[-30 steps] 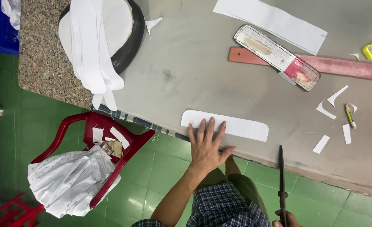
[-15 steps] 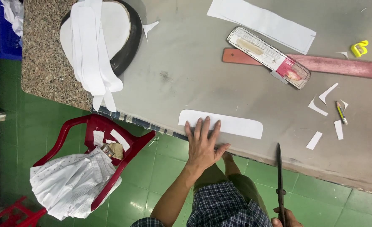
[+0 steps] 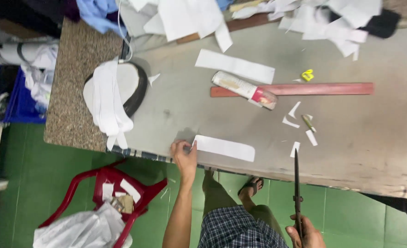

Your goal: The person uses shears to cut a white fabric strip on a work table. They trim the edges and corners, then cut the strip into smaller pieces. The person also moves a ruler and other items aside to clear the workspace.

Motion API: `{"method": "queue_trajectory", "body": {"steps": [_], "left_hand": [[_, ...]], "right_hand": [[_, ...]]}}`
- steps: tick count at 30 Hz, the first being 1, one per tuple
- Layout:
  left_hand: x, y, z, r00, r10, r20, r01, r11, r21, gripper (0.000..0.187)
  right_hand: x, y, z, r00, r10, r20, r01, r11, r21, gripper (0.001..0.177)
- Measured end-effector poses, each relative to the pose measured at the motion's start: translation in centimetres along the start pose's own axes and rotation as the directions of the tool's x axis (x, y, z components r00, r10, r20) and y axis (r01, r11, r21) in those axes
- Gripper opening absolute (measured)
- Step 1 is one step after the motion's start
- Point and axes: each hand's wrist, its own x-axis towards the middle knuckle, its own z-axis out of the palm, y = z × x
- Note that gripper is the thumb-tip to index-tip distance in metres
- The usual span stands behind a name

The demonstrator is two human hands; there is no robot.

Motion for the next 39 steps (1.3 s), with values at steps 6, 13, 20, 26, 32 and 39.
{"method": "queue_trajectory", "body": {"steps": [6,13,20,26,32,39], "left_hand": [[1.8,11.1,4.8,0.829,-0.162,0.535,0.537,0.495,-0.683,0.032],[3.6,29.6,-2.2,0.193,0.305,0.933,0.486,0.796,-0.361,0.015],[3.5,35.8,-4.5,-0.173,0.364,0.915,0.351,0.891,-0.288,0.014],[3.0,34.8,-3.0,-0.220,0.387,0.895,0.325,0.894,-0.307,0.021],[2.1,35.5,-4.5,0.128,0.572,0.810,-0.015,0.818,-0.575,0.027],[-4.3,29.3,-7.3,0.187,0.979,-0.079,-0.490,0.023,-0.871,0.058]], "right_hand": [[-2.9,-6.2,-4.6,0.926,-0.324,-0.193,0.357,0.919,0.167,0.043],[-10.7,-16.0,-9.2,0.689,-0.465,-0.556,0.712,0.579,0.398,0.044],[-11.8,-19.0,-8.7,0.703,-0.386,-0.598,0.684,0.135,0.717,0.041],[-11.8,-19.2,-8.1,0.708,-0.337,-0.621,0.666,0.026,0.745,0.044],[-10.9,-19.8,-7.4,0.745,-0.307,-0.592,0.631,0.035,0.775,0.045],[-10.2,-21.7,-7.5,0.681,-0.214,-0.700,0.700,-0.089,0.708,0.051]]}}
